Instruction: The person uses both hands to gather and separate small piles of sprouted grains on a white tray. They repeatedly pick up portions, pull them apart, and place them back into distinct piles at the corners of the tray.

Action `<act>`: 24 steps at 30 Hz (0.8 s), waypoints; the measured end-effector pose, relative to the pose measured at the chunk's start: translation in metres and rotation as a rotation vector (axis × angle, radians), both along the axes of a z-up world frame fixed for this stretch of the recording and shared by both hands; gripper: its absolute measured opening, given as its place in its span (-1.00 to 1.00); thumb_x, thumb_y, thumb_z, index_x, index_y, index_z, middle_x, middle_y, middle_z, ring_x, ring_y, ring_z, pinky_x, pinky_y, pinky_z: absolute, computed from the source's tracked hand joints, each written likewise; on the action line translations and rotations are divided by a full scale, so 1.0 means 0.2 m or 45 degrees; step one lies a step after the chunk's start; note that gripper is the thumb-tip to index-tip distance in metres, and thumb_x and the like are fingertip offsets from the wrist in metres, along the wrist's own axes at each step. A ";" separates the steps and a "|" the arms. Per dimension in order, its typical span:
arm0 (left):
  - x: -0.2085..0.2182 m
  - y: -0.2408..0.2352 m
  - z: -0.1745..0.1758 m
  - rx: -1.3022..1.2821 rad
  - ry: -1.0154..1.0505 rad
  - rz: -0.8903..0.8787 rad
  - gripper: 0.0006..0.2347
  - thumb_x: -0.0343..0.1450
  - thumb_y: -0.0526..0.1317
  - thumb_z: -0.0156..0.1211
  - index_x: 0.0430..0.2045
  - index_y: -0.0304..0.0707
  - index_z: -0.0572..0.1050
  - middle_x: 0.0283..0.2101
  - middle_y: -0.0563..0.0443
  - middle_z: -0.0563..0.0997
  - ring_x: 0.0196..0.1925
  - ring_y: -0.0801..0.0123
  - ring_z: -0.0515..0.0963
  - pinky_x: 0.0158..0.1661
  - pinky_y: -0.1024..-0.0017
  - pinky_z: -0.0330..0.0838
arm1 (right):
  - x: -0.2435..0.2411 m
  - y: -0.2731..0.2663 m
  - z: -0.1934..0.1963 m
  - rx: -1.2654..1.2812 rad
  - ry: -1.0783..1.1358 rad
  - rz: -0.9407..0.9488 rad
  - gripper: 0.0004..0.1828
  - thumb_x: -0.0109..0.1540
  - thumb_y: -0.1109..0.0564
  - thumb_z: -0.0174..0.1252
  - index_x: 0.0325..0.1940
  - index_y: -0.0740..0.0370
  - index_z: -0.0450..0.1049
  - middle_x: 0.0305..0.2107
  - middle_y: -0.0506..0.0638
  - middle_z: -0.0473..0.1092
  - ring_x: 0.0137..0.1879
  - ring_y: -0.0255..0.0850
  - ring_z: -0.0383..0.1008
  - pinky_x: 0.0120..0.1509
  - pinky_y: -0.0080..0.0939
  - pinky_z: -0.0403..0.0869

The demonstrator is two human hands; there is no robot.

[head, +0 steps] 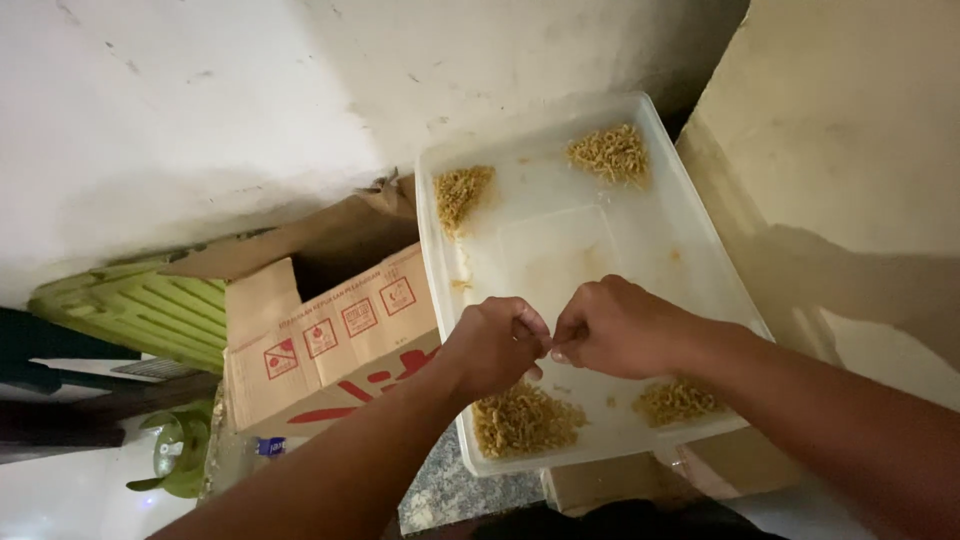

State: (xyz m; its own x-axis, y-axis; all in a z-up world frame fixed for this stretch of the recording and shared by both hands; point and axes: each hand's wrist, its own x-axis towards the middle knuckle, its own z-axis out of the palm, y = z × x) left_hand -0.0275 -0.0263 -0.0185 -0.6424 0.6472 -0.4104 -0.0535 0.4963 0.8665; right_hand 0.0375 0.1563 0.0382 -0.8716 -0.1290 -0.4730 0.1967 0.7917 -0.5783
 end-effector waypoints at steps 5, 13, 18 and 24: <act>0.02 0.01 0.02 -0.093 -0.044 0.000 -0.91 0.38 -0.31 0.28 -0.45 -0.38 0.52 -0.44 -0.07 0.71 -0.42 0.40 0.76 -0.43 0.48 0.58 | 0.02 -0.02 0.02 0.025 -0.021 -0.031 -0.72 0.15 -0.05 0.35 -0.26 0.19 0.70 -0.41 0.12 0.63 -0.29 -0.06 0.67 -0.09 -0.09 0.57; 0.04 0.00 -0.02 -0.007 0.086 -0.087 -0.96 0.35 -0.36 0.26 -0.44 -0.36 0.54 -0.47 -0.11 0.68 -0.48 0.36 0.73 -0.45 0.44 0.57 | 0.06 -0.01 -0.04 0.079 -0.041 -0.020 -0.69 0.15 -0.02 0.31 -0.25 0.29 0.67 -0.38 0.13 0.61 -0.26 -0.05 0.64 -0.09 -0.05 0.54; 0.06 0.07 0.03 -0.084 0.109 -0.064 -0.92 0.41 -0.30 0.23 -0.44 -0.32 0.55 -0.47 -0.03 0.65 -0.44 0.42 0.70 -0.41 0.43 0.57 | 0.07 0.05 -0.01 0.052 0.079 -0.045 -0.72 0.13 -0.05 0.27 -0.25 0.18 0.69 -0.43 0.10 0.62 -0.33 -0.07 0.65 -0.14 -0.05 0.56; 0.01 0.15 -0.05 0.067 -0.093 0.138 -0.93 0.42 -0.40 0.13 -0.45 -0.38 0.54 -0.44 -0.07 0.67 -0.43 0.40 0.69 -0.36 0.44 0.62 | 0.03 0.08 0.08 0.189 0.061 -0.118 -0.73 0.15 -0.03 0.22 -0.28 0.16 0.70 -0.49 0.14 0.58 -0.37 -0.01 0.59 -0.15 -0.01 0.53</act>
State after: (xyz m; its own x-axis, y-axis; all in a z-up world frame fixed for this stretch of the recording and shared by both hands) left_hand -0.0247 0.0042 -0.0278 -0.6795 0.5976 -0.4257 -0.1682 0.4379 0.8831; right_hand 0.0444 0.1720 0.0548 -0.8986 0.0208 -0.4382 0.2473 0.8490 -0.4669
